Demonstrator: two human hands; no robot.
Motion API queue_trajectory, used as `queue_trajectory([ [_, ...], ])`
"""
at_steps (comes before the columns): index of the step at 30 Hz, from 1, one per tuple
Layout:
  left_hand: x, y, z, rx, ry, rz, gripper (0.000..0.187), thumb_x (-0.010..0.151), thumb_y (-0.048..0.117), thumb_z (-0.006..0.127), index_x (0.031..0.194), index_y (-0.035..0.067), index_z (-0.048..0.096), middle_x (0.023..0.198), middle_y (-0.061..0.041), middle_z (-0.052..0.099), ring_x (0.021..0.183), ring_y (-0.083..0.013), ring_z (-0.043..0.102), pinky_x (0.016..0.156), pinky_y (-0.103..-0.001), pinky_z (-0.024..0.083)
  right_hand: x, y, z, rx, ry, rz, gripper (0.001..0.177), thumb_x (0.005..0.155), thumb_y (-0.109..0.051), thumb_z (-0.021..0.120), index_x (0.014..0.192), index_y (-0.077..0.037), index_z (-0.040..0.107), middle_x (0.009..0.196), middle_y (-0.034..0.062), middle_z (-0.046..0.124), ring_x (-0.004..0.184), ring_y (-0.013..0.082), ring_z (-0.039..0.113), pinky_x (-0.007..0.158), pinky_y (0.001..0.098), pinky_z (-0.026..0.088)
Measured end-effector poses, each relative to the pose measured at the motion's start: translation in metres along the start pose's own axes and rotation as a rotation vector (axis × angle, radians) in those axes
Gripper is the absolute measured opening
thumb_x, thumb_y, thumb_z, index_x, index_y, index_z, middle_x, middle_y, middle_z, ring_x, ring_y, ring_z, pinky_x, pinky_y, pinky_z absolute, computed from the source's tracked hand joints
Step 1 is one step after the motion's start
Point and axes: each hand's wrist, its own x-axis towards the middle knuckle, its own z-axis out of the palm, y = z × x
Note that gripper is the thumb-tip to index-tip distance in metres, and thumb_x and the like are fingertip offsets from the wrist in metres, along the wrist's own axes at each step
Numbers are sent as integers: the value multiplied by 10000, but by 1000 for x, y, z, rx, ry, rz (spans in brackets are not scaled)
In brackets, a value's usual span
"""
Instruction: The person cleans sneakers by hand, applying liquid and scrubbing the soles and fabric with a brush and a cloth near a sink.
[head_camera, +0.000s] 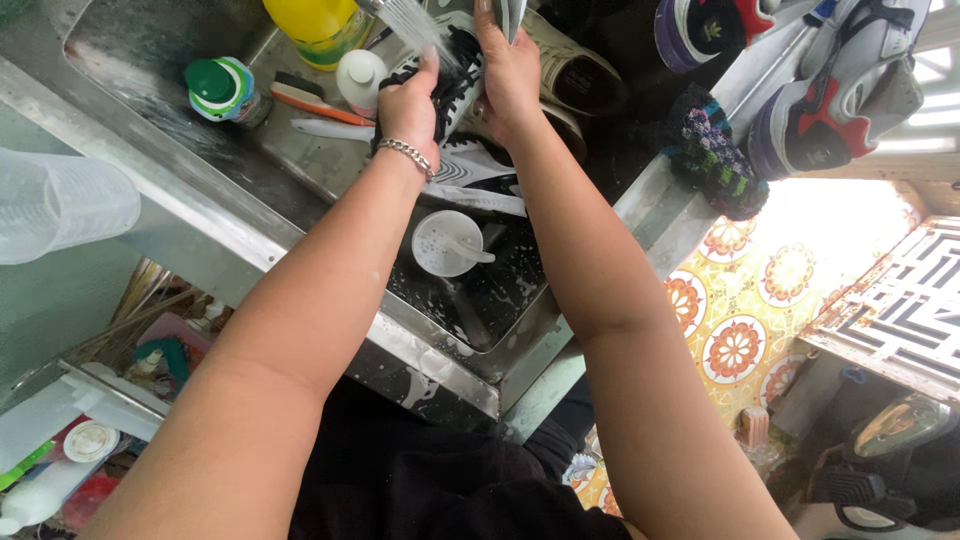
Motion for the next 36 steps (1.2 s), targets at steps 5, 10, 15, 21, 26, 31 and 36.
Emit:
queue_trajectory([
  [5,10,2,4,172,39,75,594,828,428,804,1037,-123,729,1021,-106,750,912,-165,617,860,-341,526,2,4,0,-127,107,-32,580,886,-567,726,1058,-16,671,779,-22,529,683,86,453,578,288,417],
  [10,3,20,13,199,-2,132,739,756,537,797,1152,-83,738,1125,-110,761,1008,-170,665,923,-323,512,-2,4,1,-135,168,-96,575,895,-576,710,1039,-20,674,799,-25,566,721,77,488,628,282,456],
  [15,-4,33,16,272,-66,-11,797,827,617,758,1273,-40,685,1229,-79,705,1152,-151,621,1052,-347,411,-5,2,3,-167,268,2,578,890,-565,687,1066,-15,669,752,36,493,637,176,422,553,370,357],
  [21,-16,30,20,51,-455,2,687,720,416,897,1164,-66,690,1112,-121,730,1019,-227,673,950,-421,524,-2,-6,-4,-115,341,-130,569,907,-530,700,1113,0,721,973,40,690,905,137,578,841,318,493],
  [26,-4,18,26,184,-234,110,697,731,473,852,1142,-67,694,1107,-122,752,983,-195,681,890,-359,538,-13,-7,-4,-126,270,-199,567,907,-511,709,1130,10,703,1013,45,719,930,138,615,850,307,506],
  [31,5,27,32,446,48,-6,762,871,592,765,1048,-149,756,1046,-203,743,863,-202,616,877,-370,544,-20,-7,4,-300,317,-38,606,908,-541,699,1129,22,726,953,69,686,853,158,585,750,329,485],
  [36,-21,44,24,168,-238,-33,456,782,351,837,1010,-36,763,996,-82,778,915,-189,706,863,-332,539,-20,-9,6,-231,244,-65,595,858,-570,704,1076,-18,715,927,43,745,819,117,674,738,282,554],
])
